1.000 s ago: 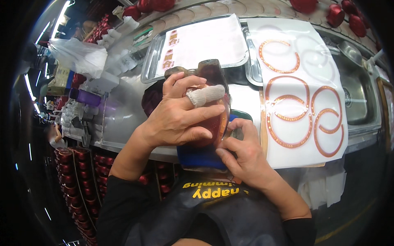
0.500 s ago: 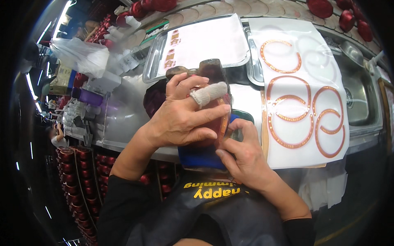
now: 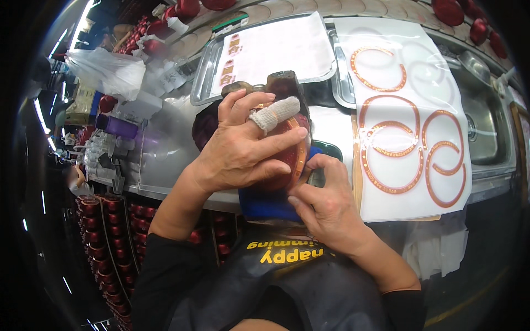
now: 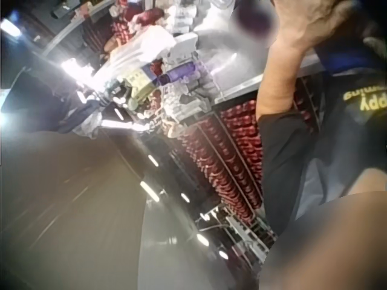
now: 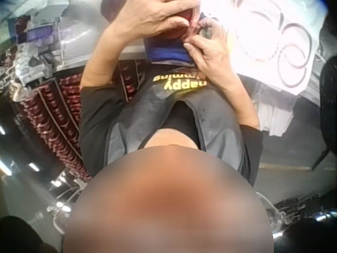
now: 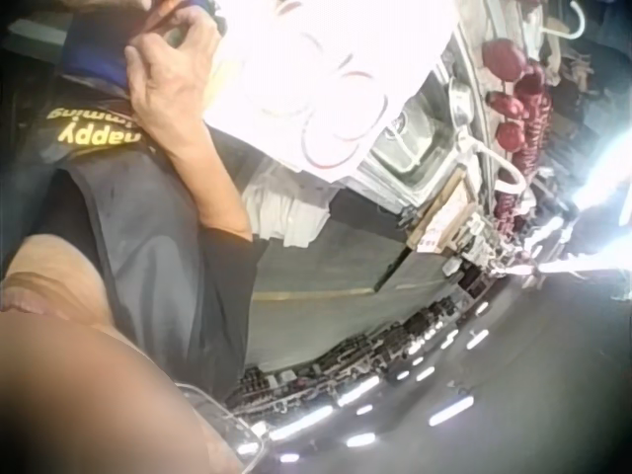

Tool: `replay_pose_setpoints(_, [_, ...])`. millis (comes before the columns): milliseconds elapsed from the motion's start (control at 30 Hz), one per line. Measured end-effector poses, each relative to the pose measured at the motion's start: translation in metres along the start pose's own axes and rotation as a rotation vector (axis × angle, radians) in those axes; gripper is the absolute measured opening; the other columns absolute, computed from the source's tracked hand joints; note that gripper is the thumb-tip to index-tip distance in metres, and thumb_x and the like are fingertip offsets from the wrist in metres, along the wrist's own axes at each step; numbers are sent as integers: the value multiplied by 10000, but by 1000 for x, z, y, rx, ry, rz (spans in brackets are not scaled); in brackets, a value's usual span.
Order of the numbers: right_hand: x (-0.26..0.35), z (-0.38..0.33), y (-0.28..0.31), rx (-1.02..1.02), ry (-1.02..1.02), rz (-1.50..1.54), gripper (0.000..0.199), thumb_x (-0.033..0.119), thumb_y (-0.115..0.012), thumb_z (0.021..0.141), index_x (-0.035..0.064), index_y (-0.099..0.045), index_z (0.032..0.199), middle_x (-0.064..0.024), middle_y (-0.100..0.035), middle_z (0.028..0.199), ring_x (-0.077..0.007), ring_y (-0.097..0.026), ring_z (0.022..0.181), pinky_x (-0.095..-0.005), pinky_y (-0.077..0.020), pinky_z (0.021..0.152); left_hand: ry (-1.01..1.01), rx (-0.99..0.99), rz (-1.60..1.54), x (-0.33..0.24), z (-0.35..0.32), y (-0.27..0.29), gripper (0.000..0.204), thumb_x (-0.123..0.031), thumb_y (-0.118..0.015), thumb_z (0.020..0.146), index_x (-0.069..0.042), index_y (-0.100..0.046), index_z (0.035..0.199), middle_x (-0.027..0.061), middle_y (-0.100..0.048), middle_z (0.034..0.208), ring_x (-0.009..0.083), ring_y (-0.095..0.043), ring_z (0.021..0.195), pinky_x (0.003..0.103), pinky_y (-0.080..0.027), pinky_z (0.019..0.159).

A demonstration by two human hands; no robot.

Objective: The person applies gold decorative rings to red spherical ornaments using a green sponge and a white cloth. They repeatedly wipe the ornament surface, place a ring, and smooth it into position. Finished ornaments are placed on a nearby rack.

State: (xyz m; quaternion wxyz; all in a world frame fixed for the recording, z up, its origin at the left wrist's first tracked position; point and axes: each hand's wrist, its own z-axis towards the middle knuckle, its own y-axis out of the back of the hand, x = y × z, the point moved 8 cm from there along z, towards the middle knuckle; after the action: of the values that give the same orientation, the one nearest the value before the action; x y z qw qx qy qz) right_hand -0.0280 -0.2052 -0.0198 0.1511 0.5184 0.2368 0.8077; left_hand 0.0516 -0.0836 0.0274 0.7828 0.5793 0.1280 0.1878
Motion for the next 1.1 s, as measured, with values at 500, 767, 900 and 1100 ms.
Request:
replay_pose_setpoints(500, [-3, -4, 10, 66, 27, 16, 238, 31, -767, 800, 58, -736, 1034, -193, -538, 1250, -374, -524, 1182, -472, -431, 1013, -29, -109, -169, -18, -7, 8, 403, -557, -611, 942, -212, -750, 1095, 85, -665, 1323, 334, -477, 1320, 567, -268, 1142])
replay_pose_setpoints(767, [-27, 6, 35, -132, 64, -93, 524, -89, -646, 801, 73, -678, 1298, -181, -518, 1300, -365, -535, 1175, -422, -457, 1006, 389, -218, -110, -51, -37, -3, 556, -517, -859, 751, -130, -635, 1081, 235, -575, 1342, 413, -364, 1402, 594, -197, 1155])
replay_pose_setpoints(900, [-16, 11, 18, -99, 227, -298, 698, -88, -660, 725, 124, -652, 1390, -170, -517, 1295, -376, -524, 1193, -470, -451, 1020, 498, -312, 58, -62, -42, -18, 422, -273, -830, 763, -139, -554, 1053, 233, -552, 1276, 453, -366, 1385, 635, -192, 1135])
replay_pose_setpoints(1100, [-13, 7, 17, -90, 212, -467, 637, -85, -681, 744, 155, -688, 1334, -135, -543, 1266, -354, -540, 1206, -459, -469, 1031, 469, -317, 106, -70, -58, -23, 283, -111, -738, 741, -139, -583, 977, 188, -621, 1184, 414, -439, 1344, 611, -201, 1148])
